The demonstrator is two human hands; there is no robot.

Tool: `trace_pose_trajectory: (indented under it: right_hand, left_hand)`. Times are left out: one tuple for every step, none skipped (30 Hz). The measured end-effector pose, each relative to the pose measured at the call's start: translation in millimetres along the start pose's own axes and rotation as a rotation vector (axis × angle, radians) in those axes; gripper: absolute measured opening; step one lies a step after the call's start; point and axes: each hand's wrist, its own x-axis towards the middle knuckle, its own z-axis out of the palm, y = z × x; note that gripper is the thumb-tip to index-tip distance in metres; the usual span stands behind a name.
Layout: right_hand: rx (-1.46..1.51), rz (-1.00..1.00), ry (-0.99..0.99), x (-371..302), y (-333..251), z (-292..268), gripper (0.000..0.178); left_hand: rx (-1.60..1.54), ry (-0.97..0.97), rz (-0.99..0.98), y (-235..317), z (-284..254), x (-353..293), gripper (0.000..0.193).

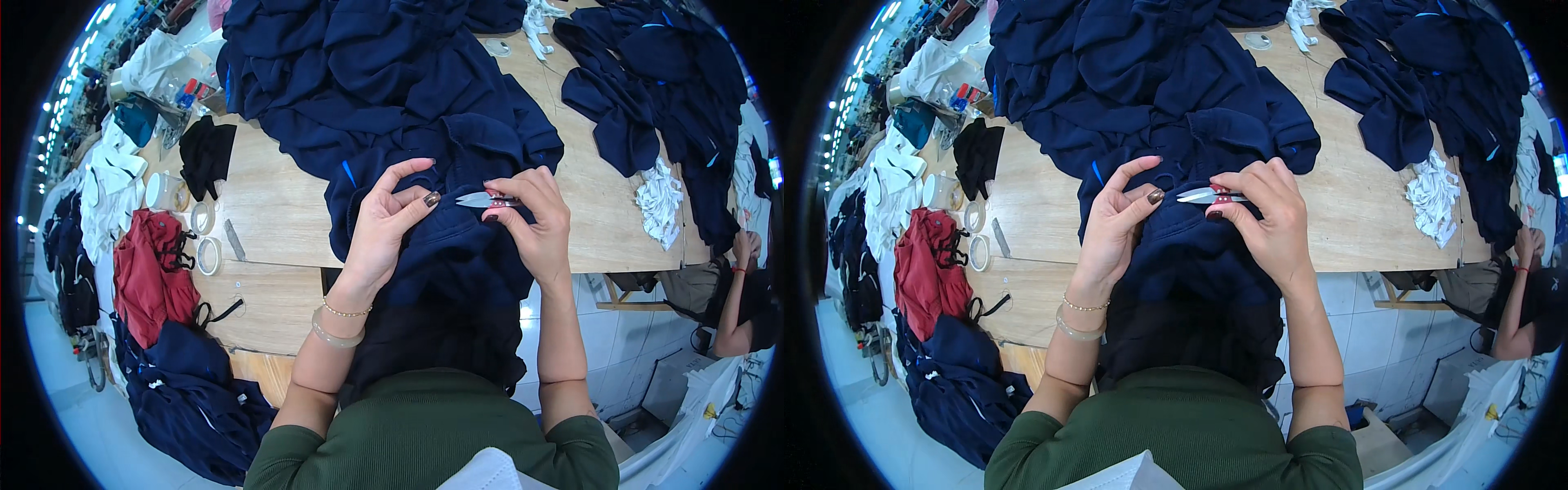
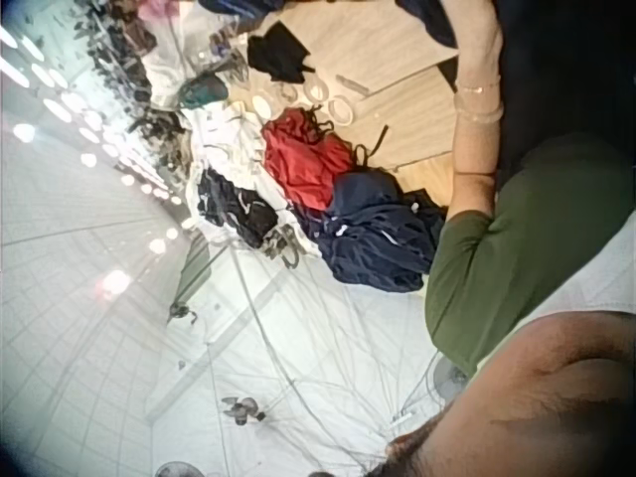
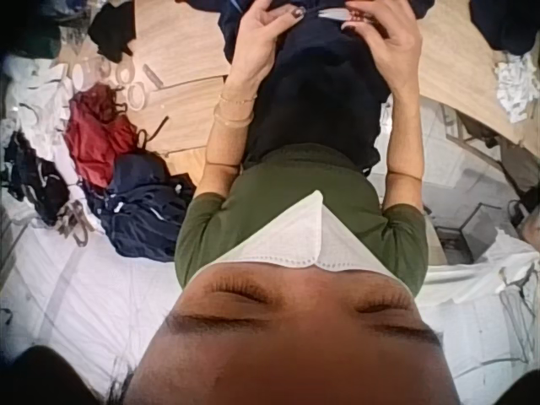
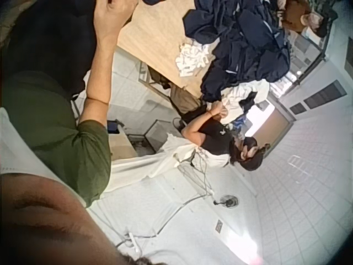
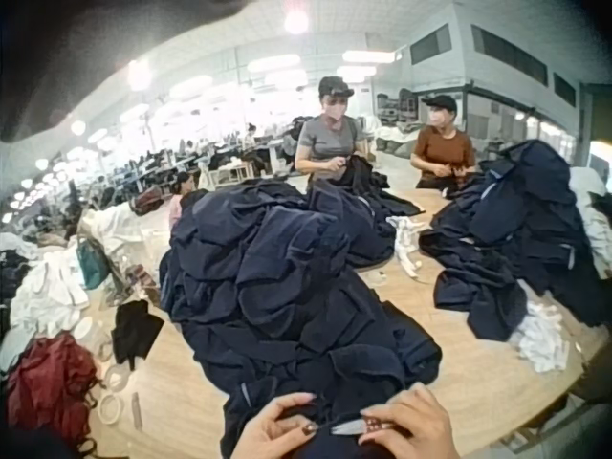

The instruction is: Trimming loose threads from dark blue athletic trousers using small snips.

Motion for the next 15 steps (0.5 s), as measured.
trace_pose_trajectory:
  right_hand:
    - [0.015, 0.014, -0.003, -0.5, 0.2, -0.2, 0.023]
    - [0.015, 0.014, -0.003, -0.3, 0.3, -0.4, 0.023]
    - [-0.032, -0.026, -0.025, 0.1, -0.1, -0.9, 0.023]
    - [-0.078, -0.065, -0.048, 0.5, -0.4, -1.4, 0.023]
    - [-0.078, -0.064, -0.048, 0.5, -0.2, -2.4, 0.023]
    - [-0.086, -0.067, -0.022, 0.7, 0.4, -3.9, 0.024]
    - [-0.094, -0.070, 0.003, 1.2, 0.4, -4.8, 0.025]
    - [-0.094, -0.070, 0.003, 2.6, -1.1, -5.7, 0.025]
    - [-0.126, -0.092, -0.002, 3.9, -3.0, -7.1, 0.026]
    - [-0.159, -0.113, -0.006, 4.6, -4.1, -7.4, 0.027]
    - [-0.160, -0.112, -0.006, 4.5, -4.3, -6.4, 0.027]
    - [-0.183, -0.123, -0.003, 4.7, -4.9, -5.3, 0.028]
    - [-0.205, -0.134, 0.000, 4.8, -5.2, -4.9, 0.028]
    - [-0.206, -0.134, 0.000, 5.1, -5.4, -5.6, 0.028]
    - [-0.228, -0.147, -0.014, 5.7, -5.6, -6.3, 0.029]
  left_hand:
    - [0.000, 0.000, 0.000, 0.4, 0.6, 0.1, 0.044]
    - [-0.002, 0.001, -0.009, 1.2, 1.8, 0.2, 0.044]
    - [-0.005, 0.003, -0.018, 1.6, 2.5, 0.1, 0.044]
    - [-0.005, 0.002, -0.019, 1.4, 2.3, -0.2, 0.044]
    - [0.007, 0.008, -0.007, 0.9, 2.1, -0.6, 0.044]
    - [0.019, 0.014, 0.007, 0.8, 1.9, -0.8, 0.044]
    - [0.019, 0.015, 0.007, 0.6, 2.4, -0.8, 0.044]
    - [0.039, 0.015, 0.014, 0.2, 3.3, -0.6, 0.045]
    - [0.059, 0.015, 0.019, -0.5, 3.8, -0.3, 0.046]
    - [0.058, 0.014, 0.018, -1.2, 3.3, -0.1, 0.046]
    - [0.087, 0.021, 0.030, -2.3, 2.5, 0.1, 0.046]
    - [0.116, 0.028, 0.042, -2.6, 2.3, 0.1, 0.046]
    - [0.115, 0.027, 0.042, -1.9, 3.2, -0.3, 0.046]
    - [0.124, 0.023, 0.039, -0.5, 4.6, -0.9, 0.046]
    - [0.134, 0.019, 0.037, 0.3, 5.0, -1.4, 0.045]
